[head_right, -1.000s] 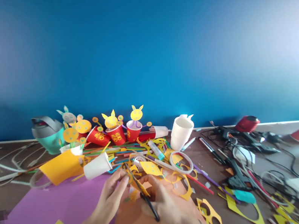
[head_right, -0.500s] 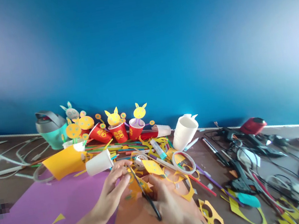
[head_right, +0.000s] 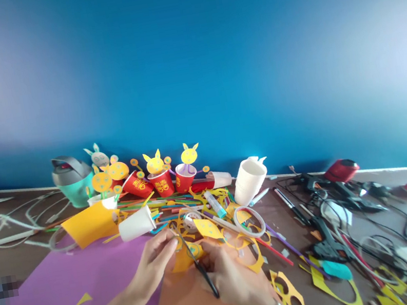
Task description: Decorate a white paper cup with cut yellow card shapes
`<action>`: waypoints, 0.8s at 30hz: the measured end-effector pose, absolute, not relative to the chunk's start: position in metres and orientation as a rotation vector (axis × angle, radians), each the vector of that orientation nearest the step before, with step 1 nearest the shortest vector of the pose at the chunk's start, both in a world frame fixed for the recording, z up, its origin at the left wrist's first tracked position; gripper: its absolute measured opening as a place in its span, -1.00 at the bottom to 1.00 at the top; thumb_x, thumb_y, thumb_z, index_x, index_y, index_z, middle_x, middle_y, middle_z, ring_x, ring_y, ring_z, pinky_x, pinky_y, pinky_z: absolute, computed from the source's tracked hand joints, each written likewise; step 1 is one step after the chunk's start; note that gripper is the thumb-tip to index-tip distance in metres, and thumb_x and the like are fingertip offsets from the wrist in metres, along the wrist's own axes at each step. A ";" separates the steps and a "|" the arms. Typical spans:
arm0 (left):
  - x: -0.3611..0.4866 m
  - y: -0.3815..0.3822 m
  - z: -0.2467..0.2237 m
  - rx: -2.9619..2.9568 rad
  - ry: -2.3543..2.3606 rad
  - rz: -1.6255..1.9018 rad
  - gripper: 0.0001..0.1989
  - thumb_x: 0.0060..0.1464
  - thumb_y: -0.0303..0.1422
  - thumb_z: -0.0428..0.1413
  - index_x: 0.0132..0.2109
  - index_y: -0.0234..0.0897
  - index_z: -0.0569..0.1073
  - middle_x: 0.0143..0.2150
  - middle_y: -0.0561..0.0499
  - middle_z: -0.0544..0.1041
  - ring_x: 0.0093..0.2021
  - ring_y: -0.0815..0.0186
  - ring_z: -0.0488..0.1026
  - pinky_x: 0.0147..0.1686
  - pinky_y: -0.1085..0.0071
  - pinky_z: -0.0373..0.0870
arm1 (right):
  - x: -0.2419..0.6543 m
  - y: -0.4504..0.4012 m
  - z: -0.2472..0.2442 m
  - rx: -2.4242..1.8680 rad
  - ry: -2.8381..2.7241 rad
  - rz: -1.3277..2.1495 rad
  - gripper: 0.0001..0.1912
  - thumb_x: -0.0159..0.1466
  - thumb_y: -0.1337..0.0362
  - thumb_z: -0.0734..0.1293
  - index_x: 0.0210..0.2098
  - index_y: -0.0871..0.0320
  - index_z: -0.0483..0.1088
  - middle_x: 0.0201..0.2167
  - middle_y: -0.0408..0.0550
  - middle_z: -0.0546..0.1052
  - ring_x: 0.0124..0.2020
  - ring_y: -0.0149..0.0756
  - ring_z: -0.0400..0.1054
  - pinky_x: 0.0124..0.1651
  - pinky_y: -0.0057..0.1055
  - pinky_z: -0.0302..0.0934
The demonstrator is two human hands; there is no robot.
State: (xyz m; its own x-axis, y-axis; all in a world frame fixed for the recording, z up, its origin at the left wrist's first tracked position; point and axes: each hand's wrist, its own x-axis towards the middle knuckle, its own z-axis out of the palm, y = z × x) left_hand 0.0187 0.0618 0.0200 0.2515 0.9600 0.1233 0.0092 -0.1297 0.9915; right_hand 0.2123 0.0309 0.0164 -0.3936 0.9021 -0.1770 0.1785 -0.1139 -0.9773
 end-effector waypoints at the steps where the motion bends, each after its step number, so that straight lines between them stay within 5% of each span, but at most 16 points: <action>1: 0.019 0.062 0.021 1.434 0.972 1.108 -0.68 0.26 -0.18 0.03 -0.43 -0.22 0.27 -0.46 0.11 0.23 -0.41 0.33 0.20 -0.38 0.43 0.14 | 0.212 0.030 0.018 -1.214 -1.543 1.593 -0.68 0.22 0.20 0.43 -0.07 0.16 0.40 -0.55 -0.29 0.31 -0.61 -0.54 0.00 -0.60 -0.56 -0.15; 7: 0.016 0.065 0.020 1.536 0.990 1.302 -0.73 0.22 -0.29 0.04 -0.45 -0.25 0.34 -0.20 -0.04 0.41 -0.12 0.21 0.36 -0.12 0.38 0.24 | 0.210 0.030 0.013 -1.242 -1.439 1.635 -0.68 0.22 0.17 0.43 -0.08 0.14 0.39 -0.63 -0.35 0.28 -0.69 -0.55 -0.04 -0.68 -0.58 -0.14; 11: 0.014 0.065 0.019 1.496 1.056 1.349 -0.80 0.25 -0.32 -0.01 -0.33 -0.24 0.43 -0.18 -0.04 0.43 -0.12 0.20 0.37 -0.11 0.35 0.27 | 0.212 0.032 0.003 -1.217 -1.349 1.570 -0.69 0.21 0.10 0.44 -0.19 0.12 0.34 -0.66 -0.35 0.30 -0.73 -0.53 0.05 -0.70 -0.58 -0.10; 19: 0.021 0.056 0.021 1.999 1.002 1.034 -0.74 0.16 -0.47 0.03 -0.47 -0.25 0.47 -0.06 -0.08 0.48 0.02 0.14 0.37 0.03 0.23 0.27 | 0.212 0.033 0.010 -1.054 -1.116 1.198 -0.71 0.29 0.08 0.41 -0.33 0.10 0.27 -0.69 -0.34 0.28 -0.65 -0.50 0.09 -0.54 -0.52 -0.02; 24: 0.026 0.053 0.015 2.185 0.945 0.855 -0.84 0.04 -0.47 0.19 -0.30 -0.12 0.64 -0.07 -0.08 0.51 0.01 0.09 0.40 0.02 0.17 0.29 | 0.212 0.030 0.017 -1.033 -1.139 1.344 -0.70 0.26 0.08 0.43 -0.37 0.11 0.29 -0.68 -0.31 0.28 -0.65 -0.48 0.08 -0.55 -0.48 -0.06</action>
